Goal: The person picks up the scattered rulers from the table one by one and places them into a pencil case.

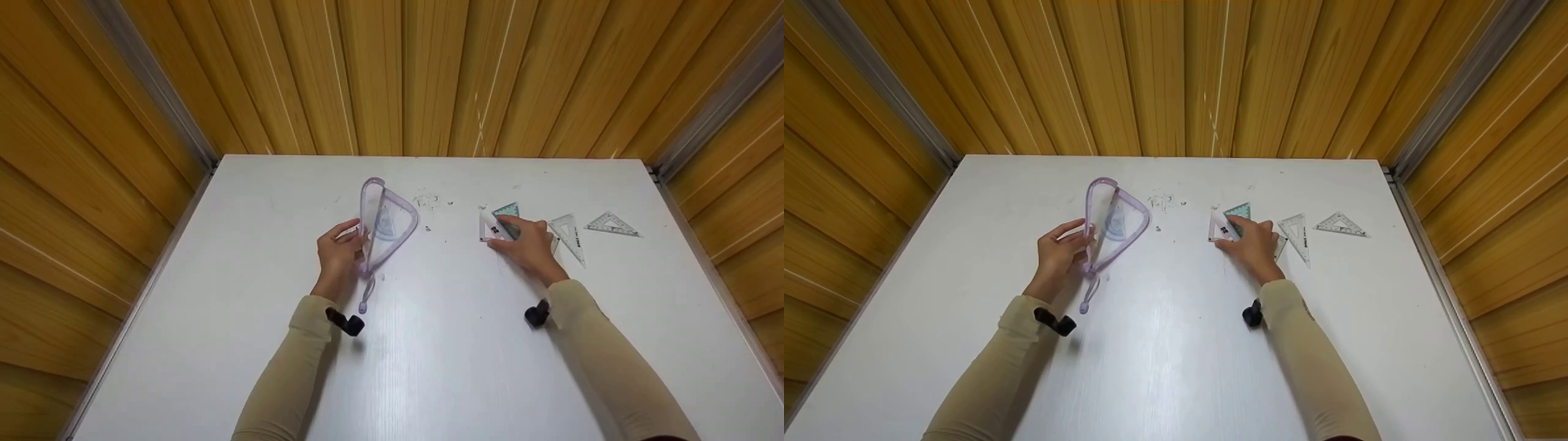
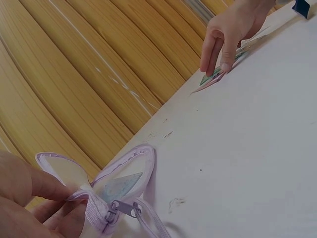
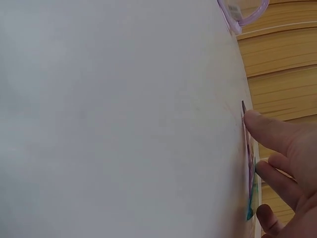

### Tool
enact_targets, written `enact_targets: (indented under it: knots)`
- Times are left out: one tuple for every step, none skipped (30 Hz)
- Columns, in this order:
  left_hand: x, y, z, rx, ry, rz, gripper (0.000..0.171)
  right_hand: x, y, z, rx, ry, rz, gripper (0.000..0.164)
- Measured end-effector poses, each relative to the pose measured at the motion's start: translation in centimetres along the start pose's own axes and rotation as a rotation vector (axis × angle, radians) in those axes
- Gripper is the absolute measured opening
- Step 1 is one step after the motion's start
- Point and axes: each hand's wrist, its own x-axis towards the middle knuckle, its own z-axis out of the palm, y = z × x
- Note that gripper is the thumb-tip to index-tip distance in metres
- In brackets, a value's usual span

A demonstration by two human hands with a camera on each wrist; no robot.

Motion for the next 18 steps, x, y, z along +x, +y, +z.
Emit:
enact_targets:
  knots:
    - [0.03, -0.02, 0.01, 0.005, 0.002, -0.003, 0.035, 0.00, -0.04, 0.03, 0.001, 0.000, -0.001, 0.068]
    - [0.03, -0.02, 0.01, 0.009, 0.003, -0.004, 0.035, -0.01, -0.08, 0.06, -0.001, 0.003, -0.003, 0.066]
    - [0.04, -0.01, 0.01, 0.015, 0.004, -0.003, 0.035, -0.03, -0.16, 0.08, -0.003, 0.006, -0.007, 0.065]
    - [0.01, 0.01, 0.01, 0.020, 0.004, -0.001, 0.035, -0.02, -0.20, 0.08, -0.005, 0.012, -0.012, 0.062]
    - [0.02, 0.01, 0.01, 0.022, 0.004, 0.001, 0.035, -0.02, -0.25, 0.09, -0.009, 0.018, -0.021, 0.061]
    - [0.04, 0.01, 0.01, 0.024, 0.004, 0.003, 0.035, -0.03, -0.30, 0.10, -0.013, 0.024, -0.030, 0.059]
    - [0.05, 0.00, 0.01, 0.024, 0.001, 0.006, 0.035, -0.02, -0.32, 0.11, -0.017, 0.031, -0.037, 0.058]
    - [0.05, -0.01, 0.00, 0.023, 0.000, 0.008, 0.036, -0.03, -0.35, 0.11, -0.019, 0.037, -0.044, 0.056]
    - [0.09, -0.02, 0.00, 0.021, -0.002, 0.009, 0.036, -0.03, -0.36, 0.13, -0.019, 0.040, -0.050, 0.055]
    - [0.11, -0.05, -0.02, 0.017, -0.005, 0.010, 0.036, -0.02, -0.36, 0.15, -0.018, 0.044, -0.056, 0.054]
    - [0.10, -0.05, -0.04, 0.011, -0.005, 0.011, 0.036, -0.01, -0.36, 0.17, -0.017, 0.046, -0.061, 0.053]
    - [0.11, -0.06, -0.06, 0.007, -0.007, 0.012, 0.036, -0.01, -0.36, 0.18, -0.014, 0.048, -0.065, 0.053]
    - [0.11, -0.06, -0.08, 0.003, -0.008, 0.014, 0.036, 0.02, -0.34, 0.21, -0.011, 0.046, -0.070, 0.052]
    - [0.11, -0.07, -0.11, 0.000, -0.009, 0.015, 0.036, 0.02, -0.34, 0.23, -0.010, 0.045, -0.076, 0.052]
    - [0.11, -0.08, -0.13, -0.002, -0.008, 0.016, 0.036, 0.05, -0.30, 0.26, -0.009, 0.043, -0.080, 0.051]
    - [0.09, -0.09, -0.15, -0.003, -0.007, 0.016, 0.036, 0.07, -0.29, 0.28, -0.010, 0.043, -0.084, 0.051]
    - [0.09, -0.10, -0.17, -0.001, -0.009, 0.017, 0.036, 0.08, -0.26, 0.29, -0.010, 0.041, -0.086, 0.050]
    - [0.11, -0.14, -0.18, 0.002, -0.010, 0.019, 0.036, 0.09, -0.24, 0.31, -0.010, 0.039, -0.088, 0.050]
